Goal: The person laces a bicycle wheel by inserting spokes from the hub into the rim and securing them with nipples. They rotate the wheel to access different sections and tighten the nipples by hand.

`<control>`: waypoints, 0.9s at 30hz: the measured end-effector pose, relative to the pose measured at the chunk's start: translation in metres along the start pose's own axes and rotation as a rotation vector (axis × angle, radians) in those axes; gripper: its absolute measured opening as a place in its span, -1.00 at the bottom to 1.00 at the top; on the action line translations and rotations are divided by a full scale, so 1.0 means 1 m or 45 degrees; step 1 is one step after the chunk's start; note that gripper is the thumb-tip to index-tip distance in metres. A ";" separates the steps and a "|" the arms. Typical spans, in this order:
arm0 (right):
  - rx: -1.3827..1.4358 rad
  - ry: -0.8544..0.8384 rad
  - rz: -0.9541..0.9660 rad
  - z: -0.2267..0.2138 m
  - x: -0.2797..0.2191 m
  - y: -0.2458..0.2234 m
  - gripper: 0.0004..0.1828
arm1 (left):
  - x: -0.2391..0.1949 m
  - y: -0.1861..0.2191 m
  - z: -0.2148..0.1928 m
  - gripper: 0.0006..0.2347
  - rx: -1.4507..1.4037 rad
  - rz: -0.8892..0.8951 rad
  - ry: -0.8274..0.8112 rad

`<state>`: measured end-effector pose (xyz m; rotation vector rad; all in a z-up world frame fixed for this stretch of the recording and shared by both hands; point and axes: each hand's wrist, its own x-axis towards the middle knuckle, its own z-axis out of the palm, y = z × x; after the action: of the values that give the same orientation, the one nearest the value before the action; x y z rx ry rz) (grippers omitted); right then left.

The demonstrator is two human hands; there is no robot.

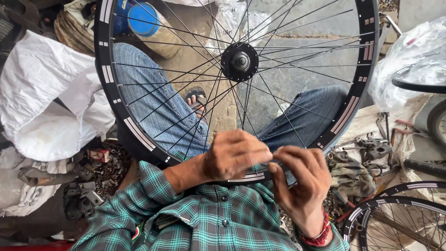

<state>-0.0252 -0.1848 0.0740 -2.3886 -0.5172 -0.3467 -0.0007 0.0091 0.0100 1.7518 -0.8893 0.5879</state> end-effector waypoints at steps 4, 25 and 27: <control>-0.336 0.085 -0.107 0.007 0.012 0.011 -0.51 | 0.000 -0.003 0.003 -0.93 -0.124 -0.446 0.086; 0.498 1.031 0.100 -0.059 -0.022 0.102 -0.44 | 0.007 -0.007 0.004 -0.83 -0.260 -0.767 0.015; 0.681 1.168 0.216 -0.073 -0.030 0.121 -0.46 | 0.009 -0.006 0.004 -0.84 -0.262 -0.742 0.007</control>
<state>-0.0052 -0.3258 0.0504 -1.5178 0.0336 -1.0045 0.0095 0.0035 0.0116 1.7084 -0.3808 0.1123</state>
